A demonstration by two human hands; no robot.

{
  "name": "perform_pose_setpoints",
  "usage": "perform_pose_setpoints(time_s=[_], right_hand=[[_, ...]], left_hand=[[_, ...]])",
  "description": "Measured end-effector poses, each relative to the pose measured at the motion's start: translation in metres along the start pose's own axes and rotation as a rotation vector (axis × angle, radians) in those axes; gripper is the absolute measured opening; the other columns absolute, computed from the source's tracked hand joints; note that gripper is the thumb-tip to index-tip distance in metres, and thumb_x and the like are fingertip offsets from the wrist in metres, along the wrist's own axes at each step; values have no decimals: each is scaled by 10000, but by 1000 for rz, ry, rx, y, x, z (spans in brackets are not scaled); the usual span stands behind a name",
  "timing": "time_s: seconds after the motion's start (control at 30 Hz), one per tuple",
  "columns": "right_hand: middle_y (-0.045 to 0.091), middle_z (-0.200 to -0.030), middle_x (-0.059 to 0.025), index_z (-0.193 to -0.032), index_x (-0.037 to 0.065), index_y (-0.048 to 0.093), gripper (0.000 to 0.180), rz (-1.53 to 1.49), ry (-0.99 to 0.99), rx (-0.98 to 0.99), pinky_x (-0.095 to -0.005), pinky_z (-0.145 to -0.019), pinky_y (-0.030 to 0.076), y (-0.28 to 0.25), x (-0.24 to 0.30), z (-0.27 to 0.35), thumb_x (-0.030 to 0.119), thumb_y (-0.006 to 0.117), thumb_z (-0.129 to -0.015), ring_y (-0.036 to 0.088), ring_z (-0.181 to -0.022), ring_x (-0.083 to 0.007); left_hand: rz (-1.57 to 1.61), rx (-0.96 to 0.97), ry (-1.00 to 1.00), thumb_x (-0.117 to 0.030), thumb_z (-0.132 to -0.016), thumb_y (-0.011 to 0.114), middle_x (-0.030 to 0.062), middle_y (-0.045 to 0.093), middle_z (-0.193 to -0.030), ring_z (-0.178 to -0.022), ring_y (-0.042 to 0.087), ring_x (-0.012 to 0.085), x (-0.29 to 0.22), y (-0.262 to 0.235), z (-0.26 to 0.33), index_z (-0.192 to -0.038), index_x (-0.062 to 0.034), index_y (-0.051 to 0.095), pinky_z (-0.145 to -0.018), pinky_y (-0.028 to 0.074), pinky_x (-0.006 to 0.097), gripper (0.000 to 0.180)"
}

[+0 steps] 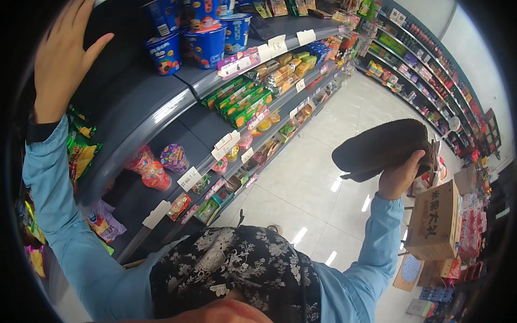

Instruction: The person arranges snack packages on store shelves, using a cloth to wipe shelf edges and aligning items. They handle chips, bread, and instant noodles, moving them from a cardboard box onto shelves and adjusting placement.

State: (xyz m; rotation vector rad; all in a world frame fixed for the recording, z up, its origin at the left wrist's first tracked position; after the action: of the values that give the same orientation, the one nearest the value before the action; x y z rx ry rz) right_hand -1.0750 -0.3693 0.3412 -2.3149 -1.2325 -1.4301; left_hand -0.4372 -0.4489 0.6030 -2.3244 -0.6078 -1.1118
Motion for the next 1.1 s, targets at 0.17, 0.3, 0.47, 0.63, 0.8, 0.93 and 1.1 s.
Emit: perform_pose_setpoints(time_s=[0.17,0.3,0.47,0.63,0.8,0.93,1.1], right_hand=[[629,-1359,-138,-1393,-22,557,610,29,42,-67,-357,-1014,526,-78,-44,-36,498,498,-1079,623,-1207,-228],[610,-1370,-126,-1422,-17,516,517,-118,41,137,-361,-1005,515,-112,-74,-81,391,491,-1106,618,-1184,-214],[603,-1371,-127,-1427,-24,501,502,139,-192,225,-351,-1035,479,-145,-86,-143,369,470,-1116,606,-1196,-213],[599,-1379,-119,-1438,-23,496,499,164,-242,326,-360,-1060,453,-138,-90,-195,359,465,-1118,591,-1217,-217],[554,-1448,-125,-1460,-39,485,525,201,-263,377,-361,-1138,370,-125,-120,-238,363,446,-1124,522,-1317,-223],[522,-1493,-130,-1481,-42,468,508,284,-359,427,-356,-1182,322,-97,-135,-278,326,425,-1132,477,-1378,-223],[517,-1508,-146,-1483,-48,471,492,282,-518,434,-370,-1192,318,-26,-132,-345,292,419,-1132,480,-1393,-246]], left_hand=[[-162,-161,-276,-504,-931,697,118,634,-1356,-1197,647,305,-18,-9,-7,-1387,-78,573,-955,546,416,636],[-37,-217,-389,-480,-933,709,152,669,-1235,-1061,689,334,-44,-41,-49,-1260,-21,635,-874,565,406,569],[221,-153,-537,-311,-769,831,254,589,-1303,-1263,535,415,-127,-97,-160,-1257,31,595,-1098,407,491,642],[319,-397,-368,-278,-754,830,238,594,-1216,-1179,546,421,-196,-135,-244,-1173,27,616,-1064,426,505,561],[344,-419,-331,-290,-765,825,237,584,-1245,-1210,540,414,-235,-116,-311,-1177,11,607,-1078,415,507,555],[368,-462,-296,-284,-780,819,239,570,-1271,-1267,511,415,-266,-98,-360,-1253,28,565,-1120,377,514,621],[399,-487,-330,-309,-799,819,240,540,-1322,-1317,472,429,-294,-62,-408,-1316,39,536,-1156,334,538,685]])
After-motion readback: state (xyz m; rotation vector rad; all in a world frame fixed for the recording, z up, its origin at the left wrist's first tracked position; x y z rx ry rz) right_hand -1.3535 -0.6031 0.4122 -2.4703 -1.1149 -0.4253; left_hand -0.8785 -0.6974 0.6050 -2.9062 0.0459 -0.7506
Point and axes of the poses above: each hand's wrist, its own z-axis away from the middle knuckle, its own y-axis out of the palm, x = y × z, the point moved 8 cm from there along -z, towards the middle knuckle
